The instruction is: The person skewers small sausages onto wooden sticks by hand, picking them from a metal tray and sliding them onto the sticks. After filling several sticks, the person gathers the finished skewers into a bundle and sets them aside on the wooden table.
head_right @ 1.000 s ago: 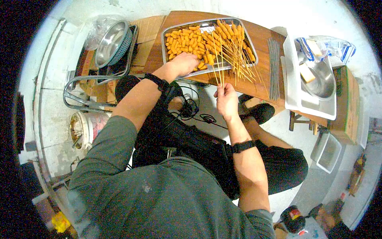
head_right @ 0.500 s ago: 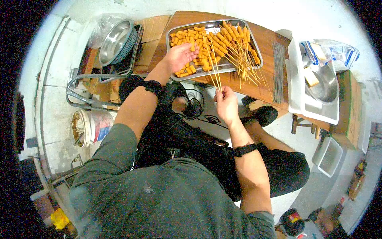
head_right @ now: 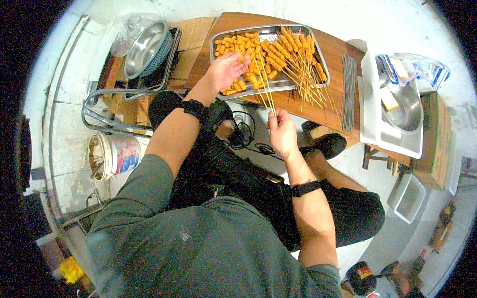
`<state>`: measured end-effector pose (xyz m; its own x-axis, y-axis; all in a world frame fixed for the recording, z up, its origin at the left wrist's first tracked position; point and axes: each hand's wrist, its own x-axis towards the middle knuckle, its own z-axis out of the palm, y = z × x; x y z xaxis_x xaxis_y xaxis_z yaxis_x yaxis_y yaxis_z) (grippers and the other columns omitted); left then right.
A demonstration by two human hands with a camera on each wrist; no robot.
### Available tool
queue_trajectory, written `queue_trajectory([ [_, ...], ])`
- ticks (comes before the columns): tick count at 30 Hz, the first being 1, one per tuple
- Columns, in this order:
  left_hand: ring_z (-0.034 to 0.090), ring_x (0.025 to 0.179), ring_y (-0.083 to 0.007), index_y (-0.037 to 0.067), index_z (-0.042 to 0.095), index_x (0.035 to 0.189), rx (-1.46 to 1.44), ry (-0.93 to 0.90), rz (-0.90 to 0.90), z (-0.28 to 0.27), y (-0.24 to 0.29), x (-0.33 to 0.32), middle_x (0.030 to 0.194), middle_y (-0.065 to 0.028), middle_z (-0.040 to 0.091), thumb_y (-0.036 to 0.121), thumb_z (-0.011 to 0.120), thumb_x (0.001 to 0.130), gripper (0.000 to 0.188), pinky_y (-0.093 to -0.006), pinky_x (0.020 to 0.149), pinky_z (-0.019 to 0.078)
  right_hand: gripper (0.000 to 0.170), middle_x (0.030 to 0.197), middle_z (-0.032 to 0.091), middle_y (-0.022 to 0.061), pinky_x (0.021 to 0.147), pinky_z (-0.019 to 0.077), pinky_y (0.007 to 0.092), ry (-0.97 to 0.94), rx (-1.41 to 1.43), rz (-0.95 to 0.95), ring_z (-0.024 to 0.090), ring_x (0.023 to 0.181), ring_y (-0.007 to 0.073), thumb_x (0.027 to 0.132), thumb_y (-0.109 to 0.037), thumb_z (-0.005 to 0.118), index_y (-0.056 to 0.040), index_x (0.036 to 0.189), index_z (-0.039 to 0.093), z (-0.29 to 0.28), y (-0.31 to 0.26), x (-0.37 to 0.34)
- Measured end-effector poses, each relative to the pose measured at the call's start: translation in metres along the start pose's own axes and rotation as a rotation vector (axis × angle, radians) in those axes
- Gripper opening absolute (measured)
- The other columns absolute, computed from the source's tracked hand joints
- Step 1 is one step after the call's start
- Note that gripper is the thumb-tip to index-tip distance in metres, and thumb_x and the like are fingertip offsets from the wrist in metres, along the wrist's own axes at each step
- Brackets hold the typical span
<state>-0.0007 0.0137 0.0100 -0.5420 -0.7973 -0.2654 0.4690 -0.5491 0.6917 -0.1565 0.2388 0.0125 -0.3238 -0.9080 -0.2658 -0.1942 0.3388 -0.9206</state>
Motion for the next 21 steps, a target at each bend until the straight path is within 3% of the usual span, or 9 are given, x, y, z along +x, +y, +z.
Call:
queue_trajectory([
  [5,0.062,0.1,-0.0261,0.004,0.054,0.104,-0.025,0.041,-0.003,0.003,0.0,0.0,0.108,-0.0141,0.063,0.012,0.059,0.093,0.014,-0.0361,0.088,0.0512,0.021,0.07,0.061,0.0068,0.063,0.0467,0.0307,-0.014,0.004,-0.005,0.056,0.064,0.0146,0.096,-0.02,0.053,-0.0001,0.091,0.058,0.0,0.005,0.002],
  [7,0.062,0.1,-0.0262,0.004,0.053,0.104,-0.04,0.052,-0.005,0.006,0.0,-0.001,0.107,-0.0144,0.063,0.012,0.059,0.093,0.014,-0.0362,0.087,0.0517,0.017,0.065,0.057,-0.0005,0.053,0.0405,0.0246,0.001,0.032,-0.043,0.048,0.056,0.0071,0.097,-0.02,0.052,-0.0043,0.09,0.056,0.002,0.008,0.003],
  [20,0.064,0.098,-0.0264,0.007,0.053,0.101,-0.049,0.041,0.001,0.01,-0.001,-0.001,0.104,-0.014,0.064,0.013,0.061,0.093,0.013,-0.0359,0.081,0.0515,0.019,0.065,0.058,0.0002,0.053,0.0412,0.0254,0.009,-0.015,-0.041,0.049,0.056,0.0082,0.097,-0.021,0.052,-0.0038,0.089,0.056,0.001,0.008,0.003],
  [21,0.064,0.099,-0.0262,0.007,0.053,0.102,-0.044,0.041,-0.003,0.01,-0.002,-0.001,0.105,-0.0139,0.064,0.012,0.06,0.093,0.013,-0.0368,0.084,0.052,0.021,0.066,0.059,0.0037,0.057,0.0442,0.0288,0.004,-0.018,-0.019,0.053,0.059,0.012,0.097,-0.021,0.053,-0.0024,0.088,0.056,0.0,0.006,0.002],
])
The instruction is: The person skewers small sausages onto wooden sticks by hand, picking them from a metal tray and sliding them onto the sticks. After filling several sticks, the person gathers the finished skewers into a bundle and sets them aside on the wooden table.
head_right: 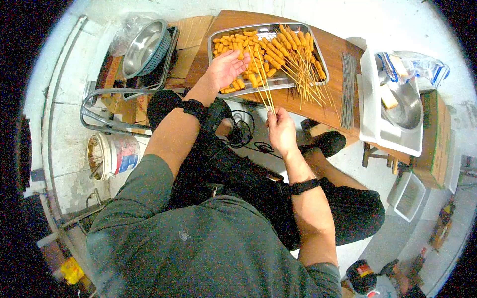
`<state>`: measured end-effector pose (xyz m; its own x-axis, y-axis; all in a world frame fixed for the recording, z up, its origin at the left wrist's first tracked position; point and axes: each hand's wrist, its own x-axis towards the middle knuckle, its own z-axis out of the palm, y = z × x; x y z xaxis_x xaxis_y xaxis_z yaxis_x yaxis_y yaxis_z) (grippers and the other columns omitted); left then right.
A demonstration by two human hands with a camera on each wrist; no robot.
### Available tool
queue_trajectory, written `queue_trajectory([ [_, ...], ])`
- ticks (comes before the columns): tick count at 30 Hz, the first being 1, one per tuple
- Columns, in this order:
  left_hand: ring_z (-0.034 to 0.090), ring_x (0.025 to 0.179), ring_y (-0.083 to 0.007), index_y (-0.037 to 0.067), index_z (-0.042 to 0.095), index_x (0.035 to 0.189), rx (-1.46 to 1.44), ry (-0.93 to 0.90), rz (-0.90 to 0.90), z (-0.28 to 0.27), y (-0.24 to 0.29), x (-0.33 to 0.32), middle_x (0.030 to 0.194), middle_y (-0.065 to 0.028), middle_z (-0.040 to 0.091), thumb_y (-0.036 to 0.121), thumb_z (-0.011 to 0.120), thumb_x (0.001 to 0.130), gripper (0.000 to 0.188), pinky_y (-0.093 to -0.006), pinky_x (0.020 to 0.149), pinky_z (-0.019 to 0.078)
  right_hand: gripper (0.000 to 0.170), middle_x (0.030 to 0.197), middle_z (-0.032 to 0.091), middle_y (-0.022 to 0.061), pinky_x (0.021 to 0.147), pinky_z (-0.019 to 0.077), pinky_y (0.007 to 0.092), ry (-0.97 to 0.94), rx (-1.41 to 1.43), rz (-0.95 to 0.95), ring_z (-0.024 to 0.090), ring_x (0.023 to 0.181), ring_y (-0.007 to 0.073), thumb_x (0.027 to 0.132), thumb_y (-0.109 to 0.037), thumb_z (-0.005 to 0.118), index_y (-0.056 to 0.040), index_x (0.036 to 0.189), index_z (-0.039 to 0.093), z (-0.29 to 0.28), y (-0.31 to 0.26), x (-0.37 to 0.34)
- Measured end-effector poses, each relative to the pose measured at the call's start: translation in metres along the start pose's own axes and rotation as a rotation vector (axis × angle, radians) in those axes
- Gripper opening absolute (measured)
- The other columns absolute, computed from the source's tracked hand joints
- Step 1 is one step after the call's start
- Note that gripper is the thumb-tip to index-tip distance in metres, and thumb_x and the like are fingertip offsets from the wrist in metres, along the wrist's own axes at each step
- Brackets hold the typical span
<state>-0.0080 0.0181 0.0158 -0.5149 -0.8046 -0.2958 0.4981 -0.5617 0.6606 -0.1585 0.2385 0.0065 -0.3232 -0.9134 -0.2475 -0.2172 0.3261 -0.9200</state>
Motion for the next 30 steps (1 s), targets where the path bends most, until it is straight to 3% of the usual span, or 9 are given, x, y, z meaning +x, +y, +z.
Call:
queue_trajectory([
  [1,0.063,0.1,-0.026,0.007,0.053,0.102,0.005,0.0,-0.004,0.0,-0.001,0.0,0.106,-0.0137,0.064,0.011,0.059,0.093,0.012,-0.0377,0.086,0.0524,0.022,0.067,0.061,0.0071,0.06,0.0471,0.0323,-0.006,-0.003,0.021,0.057,0.061,0.0158,0.096,-0.021,0.053,-0.0011,0.088,0.056,-0.001,-0.001,0.0],
  [5,0.064,0.1,-0.0262,0.008,0.054,0.102,0.018,0.036,-0.011,0.007,-0.007,-0.003,0.108,-0.0141,0.064,0.013,0.06,0.093,0.012,-0.0371,0.085,0.052,0.021,0.067,0.061,0.007,0.06,0.0473,0.0324,0.008,-0.007,0.013,0.057,0.061,0.0158,0.096,-0.021,0.053,-0.0012,0.088,0.057,0.0,0.0,0.0],
  [7,0.064,0.101,-0.0264,0.009,0.053,0.104,0.045,0.06,-0.008,0.01,-0.01,-0.006,0.109,-0.014,0.064,0.014,0.06,0.093,0.014,-0.0366,0.083,0.0516,0.019,0.065,0.058,0.0007,0.053,0.0414,0.0258,0.023,0.056,0.003,0.049,0.056,0.0082,0.097,-0.02,0.052,-0.0033,0.089,0.056,0.003,0.004,0.0],
  [14,0.063,0.101,-0.0255,0.007,0.054,0.105,0.084,0.016,-0.027,0.018,-0.023,-0.012,0.11,-0.0129,0.064,0.016,0.059,0.094,0.015,-0.0358,0.083,0.0511,0.02,0.063,0.057,0.0004,0.053,0.0416,0.0271,0.039,0.027,-0.015,0.048,0.055,0.0089,0.097,-0.02,0.053,-0.003,0.087,0.056,0.004,0.011,0.003],
  [17,0.062,0.102,-0.0256,0.003,0.055,0.111,0.123,-0.082,-0.006,0.015,-0.031,-0.012,0.109,-0.0126,0.063,0.017,0.057,0.095,0.022,-0.0369,0.085,0.051,0.023,0.067,0.059,0.0086,0.061,0.0461,0.0336,0.04,0.003,-0.01,0.055,0.062,0.0176,0.096,-0.021,0.052,-0.0012,0.086,0.056,0.002,0.003,0.004],
  [21,0.062,0.101,-0.026,0.003,0.055,0.111,0.095,-0.135,-0.022,0.021,-0.037,-0.019,0.108,-0.0125,0.064,0.017,0.057,0.095,0.021,-0.038,0.087,0.0511,0.023,0.066,0.059,0.009,0.061,0.0464,0.0341,0.046,0.021,-0.029,0.056,0.061,0.0188,0.096,-0.022,0.052,-0.0008,0.086,0.056,-0.001,-0.001,0.006],
  [23,0.063,0.1,-0.0258,0.002,0.055,0.111,0.103,-0.061,-0.015,0.027,-0.039,-0.021,0.107,-0.012,0.064,0.018,0.056,0.095,0.022,-0.0384,0.088,0.0517,0.024,0.065,0.059,0.0089,0.061,0.0467,0.0344,0.073,-0.028,-0.033,0.057,0.06,0.0194,0.096,-0.022,0.052,-0.0007,0.086,0.056,-0.002,-0.008,0.005],
  [30,0.063,0.1,-0.0255,0.001,0.055,0.11,0.146,-0.062,-0.055,0.032,-0.047,-0.023,0.106,-0.012,0.063,0.017,0.055,0.096,0.021,-0.0393,0.089,0.0522,0.024,0.066,0.061,0.009,0.061,0.0473,0.0341,0.029,0.03,-0.004,0.058,0.061,0.0195,0.096,-0.022,0.052,-0.0007,0.086,0.057,-0.002,-0.005,0.013],
])
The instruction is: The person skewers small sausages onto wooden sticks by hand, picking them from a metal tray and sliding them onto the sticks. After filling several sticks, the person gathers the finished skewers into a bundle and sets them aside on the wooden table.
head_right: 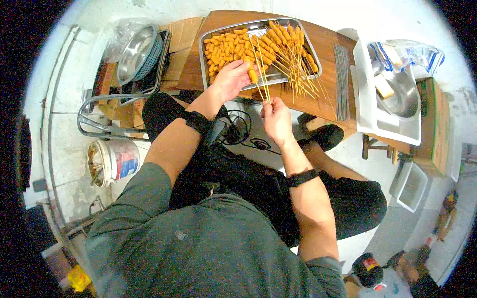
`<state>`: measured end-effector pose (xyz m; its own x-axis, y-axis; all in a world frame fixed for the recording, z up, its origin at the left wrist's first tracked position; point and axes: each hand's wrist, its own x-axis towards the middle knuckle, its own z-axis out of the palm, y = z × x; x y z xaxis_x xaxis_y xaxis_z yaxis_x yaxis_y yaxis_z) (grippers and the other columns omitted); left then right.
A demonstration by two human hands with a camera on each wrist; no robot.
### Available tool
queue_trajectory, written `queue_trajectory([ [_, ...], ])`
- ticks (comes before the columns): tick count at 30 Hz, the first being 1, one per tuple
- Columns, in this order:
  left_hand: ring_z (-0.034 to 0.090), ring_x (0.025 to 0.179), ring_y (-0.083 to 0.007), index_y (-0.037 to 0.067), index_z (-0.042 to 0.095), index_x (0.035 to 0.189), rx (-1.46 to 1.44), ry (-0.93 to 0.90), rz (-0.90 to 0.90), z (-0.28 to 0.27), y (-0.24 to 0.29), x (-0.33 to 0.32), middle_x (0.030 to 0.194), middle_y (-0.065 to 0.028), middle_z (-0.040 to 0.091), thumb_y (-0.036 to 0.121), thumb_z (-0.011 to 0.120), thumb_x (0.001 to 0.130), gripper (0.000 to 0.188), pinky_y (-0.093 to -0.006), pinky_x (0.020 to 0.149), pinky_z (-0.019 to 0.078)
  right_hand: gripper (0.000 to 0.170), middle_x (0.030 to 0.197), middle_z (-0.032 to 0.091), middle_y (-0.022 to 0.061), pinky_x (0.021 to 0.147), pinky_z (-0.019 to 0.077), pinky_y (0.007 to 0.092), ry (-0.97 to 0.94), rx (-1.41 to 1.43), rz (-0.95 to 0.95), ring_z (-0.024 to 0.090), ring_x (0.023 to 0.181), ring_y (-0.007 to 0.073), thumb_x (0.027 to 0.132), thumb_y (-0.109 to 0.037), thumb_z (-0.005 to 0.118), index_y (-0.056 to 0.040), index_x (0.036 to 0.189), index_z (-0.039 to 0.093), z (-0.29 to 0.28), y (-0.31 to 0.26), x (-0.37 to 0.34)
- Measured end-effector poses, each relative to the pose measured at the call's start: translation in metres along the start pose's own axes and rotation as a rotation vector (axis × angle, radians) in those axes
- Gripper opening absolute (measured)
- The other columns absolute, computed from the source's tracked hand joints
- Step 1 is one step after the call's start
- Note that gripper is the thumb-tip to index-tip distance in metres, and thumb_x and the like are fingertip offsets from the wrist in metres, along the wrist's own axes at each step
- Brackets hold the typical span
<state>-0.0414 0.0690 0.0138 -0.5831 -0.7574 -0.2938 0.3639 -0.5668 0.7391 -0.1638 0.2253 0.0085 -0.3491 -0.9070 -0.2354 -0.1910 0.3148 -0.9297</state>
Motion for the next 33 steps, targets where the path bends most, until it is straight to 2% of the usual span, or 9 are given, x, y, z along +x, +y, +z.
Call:
queue_trajectory([
  [12,0.063,0.101,-0.0235,-0.002,0.053,0.116,0.148,-0.057,-0.036,0.012,0.009,0.004,0.114,-0.014,0.063,0.022,0.054,0.097,0.031,-0.0357,0.089,0.0509,0.023,0.073,0.066,0.0114,0.064,0.0487,0.0347,0.065,-0.053,0.061,0.062,0.065,0.0214,0.095,-0.022,0.052,-0.0006,0.09,0.06,-0.016,-0.021,-0.003],
  [14,0.064,0.101,-0.0228,0.0,0.054,0.12,0.543,0.027,-0.018,0.018,0.033,-0.01,0.115,-0.0135,0.064,0.026,0.057,0.095,0.036,-0.0334,0.088,0.0503,0.022,0.074,0.066,0.0137,0.066,0.0494,0.0357,0.203,-0.163,-0.161,0.063,0.067,0.0234,0.094,-0.02,0.053,0.0002,0.089,0.061,-0.034,-0.042,-0.004],
  [16,0.066,0.097,-0.0231,0.002,0.061,0.115,0.781,0.039,0.043,-0.027,0.033,0.011,0.109,-0.0114,0.068,0.029,0.063,0.09,0.037,-0.033,0.086,0.05,0.02,0.076,0.066,0.0157,0.068,0.0493,0.0352,0.332,-0.274,-0.255,0.063,0.069,0.0223,0.093,-0.016,0.055,0.0016,0.088,0.062,-0.064,-0.059,0.001],
  [18,0.066,0.094,-0.0284,0.005,0.065,0.11,1.537,0.178,0.185,-0.05,0.038,0.016,0.107,-0.013,0.068,0.027,0.063,0.086,0.033,-0.036,0.085,0.0504,0.021,0.08,0.067,0.0167,0.069,0.0494,0.0359,0.393,-0.165,-0.221,0.064,0.074,0.0216,0.092,-0.017,0.056,0.0029,0.093,0.063,-0.101,-0.053,0.02],
  [19,0.066,0.094,-0.0284,0.005,0.065,0.11,1.536,0.18,0.193,-0.053,0.044,0.013,0.107,-0.013,0.068,0.027,0.063,0.086,0.033,-0.036,0.085,0.0504,0.022,0.083,0.068,0.0187,0.071,0.0499,0.0364,0.439,-0.262,-0.18,0.066,0.076,0.0243,0.092,-0.017,0.056,0.0031,0.094,0.064,-0.118,-0.056,0.026],
  [21,0.062,0.1,-0.0327,0.008,0.067,0.108,2.051,0.058,0.1,-0.054,0.047,-0.001,0.109,-0.0139,0.066,0.025,0.062,0.083,0.03,-0.0406,0.089,0.0488,0.024,0.087,0.068,0.0211,0.076,0.0496,0.0389,0.444,-0.448,-0.129,0.066,0.08,0.0335,0.09,-0.019,0.056,0.0029,0.097,0.065,-0.145,-0.049,0.037],
  [25,0.052,0.114,-0.0317,0.01,0.067,0.109,2.243,-0.03,0.013,-0.042,0.044,-0.011,0.113,-0.0136,0.063,0.023,0.06,0.081,0.031,-0.0453,0.095,0.0438,0.028,0.089,0.067,0.0233,0.081,0.0484,0.0418,0.393,-0.605,0.059,0.064,0.085,0.0382,0.088,-0.022,0.057,0.0031,0.098,0.066,-0.159,-0.008,0.059],
  [29,0.054,0.113,-0.0326,0.01,0.068,0.106,2.282,-0.05,0.03,-0.037,0.04,-0.016,0.114,-0.0145,0.063,0.024,0.059,0.083,0.028,-0.0446,0.096,0.0421,0.029,0.089,0.067,0.024,0.081,0.0482,0.0421,0.436,-0.433,-0.003,0.064,0.088,0.0377,0.089,-0.023,0.056,0.0027,0.097,0.067,-0.153,0.025,0.078],
  [33,0.057,0.11,-0.0341,0.007,0.068,0.103,2.266,-0.043,0.066,-0.038,0.037,-0.016,0.111,-0.0173,0.063,0.026,0.058,0.085,0.028,-0.0454,0.094,0.0443,0.028,0.085,0.068,0.021,0.077,0.0492,0.0399,0.476,-0.367,-0.058,0.066,0.083,0.0349,0.09,-0.023,0.055,0.0018,0.091,0.068,-0.158,0.011,0.07],
])
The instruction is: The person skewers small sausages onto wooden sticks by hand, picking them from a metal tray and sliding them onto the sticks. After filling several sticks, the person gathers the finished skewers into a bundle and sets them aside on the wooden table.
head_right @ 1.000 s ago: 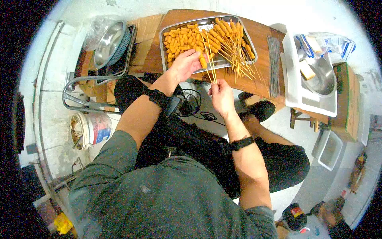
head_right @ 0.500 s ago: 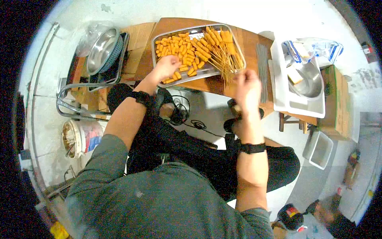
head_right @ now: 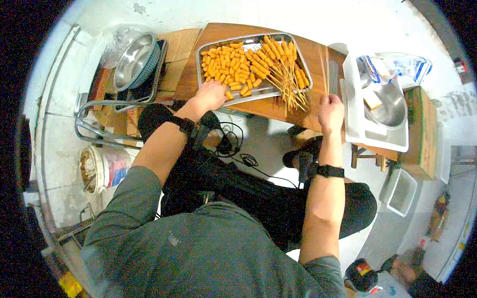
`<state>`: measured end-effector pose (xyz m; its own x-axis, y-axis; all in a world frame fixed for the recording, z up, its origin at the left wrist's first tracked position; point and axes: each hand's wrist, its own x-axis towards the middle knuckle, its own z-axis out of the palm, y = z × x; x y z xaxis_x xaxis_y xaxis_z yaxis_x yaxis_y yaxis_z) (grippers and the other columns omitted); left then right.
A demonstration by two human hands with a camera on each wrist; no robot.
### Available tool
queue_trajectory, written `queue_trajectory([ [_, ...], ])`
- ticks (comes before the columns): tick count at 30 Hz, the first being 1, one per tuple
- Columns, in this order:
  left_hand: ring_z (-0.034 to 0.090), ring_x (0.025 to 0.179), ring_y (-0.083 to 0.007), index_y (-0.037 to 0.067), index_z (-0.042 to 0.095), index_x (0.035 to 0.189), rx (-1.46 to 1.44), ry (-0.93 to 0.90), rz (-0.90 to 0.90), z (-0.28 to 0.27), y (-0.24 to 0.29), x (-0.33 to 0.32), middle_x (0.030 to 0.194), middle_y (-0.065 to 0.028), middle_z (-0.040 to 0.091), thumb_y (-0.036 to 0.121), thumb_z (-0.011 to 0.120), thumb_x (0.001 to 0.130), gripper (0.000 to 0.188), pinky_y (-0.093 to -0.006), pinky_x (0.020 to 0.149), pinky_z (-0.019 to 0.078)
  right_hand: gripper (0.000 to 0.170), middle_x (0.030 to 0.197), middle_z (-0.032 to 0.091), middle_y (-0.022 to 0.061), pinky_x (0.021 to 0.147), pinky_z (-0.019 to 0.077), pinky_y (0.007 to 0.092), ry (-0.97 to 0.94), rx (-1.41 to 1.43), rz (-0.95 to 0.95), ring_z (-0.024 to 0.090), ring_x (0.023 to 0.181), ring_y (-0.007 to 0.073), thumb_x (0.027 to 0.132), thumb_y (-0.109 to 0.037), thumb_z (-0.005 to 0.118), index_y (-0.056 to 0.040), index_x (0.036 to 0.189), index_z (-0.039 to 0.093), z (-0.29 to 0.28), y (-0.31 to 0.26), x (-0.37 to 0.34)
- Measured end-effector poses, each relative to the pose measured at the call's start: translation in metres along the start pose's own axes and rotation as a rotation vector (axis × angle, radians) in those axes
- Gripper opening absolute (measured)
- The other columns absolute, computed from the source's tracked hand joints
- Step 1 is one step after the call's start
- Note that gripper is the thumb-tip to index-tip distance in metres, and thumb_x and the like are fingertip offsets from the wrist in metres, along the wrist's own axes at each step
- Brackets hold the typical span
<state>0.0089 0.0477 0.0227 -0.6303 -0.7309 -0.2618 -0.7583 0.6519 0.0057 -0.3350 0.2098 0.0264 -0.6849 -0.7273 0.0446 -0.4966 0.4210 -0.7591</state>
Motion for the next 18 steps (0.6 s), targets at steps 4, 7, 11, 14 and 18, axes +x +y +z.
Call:
queue_trajectory([
  [4,0.061,0.102,-0.0367,0.003,0.065,0.102,-0.153,-0.169,0.002,-0.008,-0.007,0.002,0.104,-0.0207,0.065,0.025,0.062,0.084,0.029,-0.045,0.087,0.0491,0.024,0.072,0.066,0.0091,0.062,0.0483,0.0309,0.037,0.189,0.014,0.061,0.064,0.0151,0.095,-0.019,0.054,0.002,0.094,0.065,-0.023,-0.048,-0.026],
  [7,0.063,0.098,-0.0373,0.001,0.063,0.103,-0.134,-0.18,0.094,-0.006,-0.017,0.01,0.1,-0.0212,0.066,0.02,0.066,0.08,0.03,-0.0441,0.085,0.0507,0.023,0.068,0.063,0.0049,0.057,0.0463,0.027,-0.004,0.282,-0.012,0.056,0.06,0.0105,0.096,-0.018,0.054,0.0019,0.094,0.065,-0.025,-0.081,-0.053],
  [11,0.064,0.092,-0.0369,0.001,0.062,0.098,-0.094,-0.258,0.182,-0.003,-0.02,0.022,0.095,-0.0198,0.067,0.015,0.064,0.075,0.027,-0.0445,0.079,0.0511,0.024,0.068,0.061,0.0036,0.054,0.0455,0.0276,-0.113,0.287,-0.122,0.054,0.057,0.0101,0.096,-0.02,0.053,0.0009,0.095,0.064,-0.006,-0.088,-0.077],
  [14,0.064,0.087,-0.0365,0.0,0.063,0.088,-0.117,-0.249,0.225,-0.007,-0.02,0.02,0.088,-0.0205,0.067,0.015,0.062,0.073,0.021,-0.0442,0.075,0.0511,0.025,0.068,0.062,0.0068,0.057,0.0459,0.031,-0.184,0.254,-0.109,0.056,0.058,0.0139,0.096,-0.023,0.054,-0.0005,0.09,0.064,0.005,-0.103,-0.095],
  [18,0.065,0.082,-0.0354,-0.001,0.064,0.08,-0.123,-0.286,0.323,-0.015,-0.021,0.014,0.081,-0.0211,0.066,0.014,0.06,0.072,0.018,-0.0429,0.073,0.0509,0.023,0.07,0.064,0.0107,0.063,0.0479,0.0325,-0.326,0.246,-0.073,0.06,0.064,0.0177,0.095,-0.021,0.053,-0.0006,0.09,0.064,0.024,-0.098,-0.106],
])
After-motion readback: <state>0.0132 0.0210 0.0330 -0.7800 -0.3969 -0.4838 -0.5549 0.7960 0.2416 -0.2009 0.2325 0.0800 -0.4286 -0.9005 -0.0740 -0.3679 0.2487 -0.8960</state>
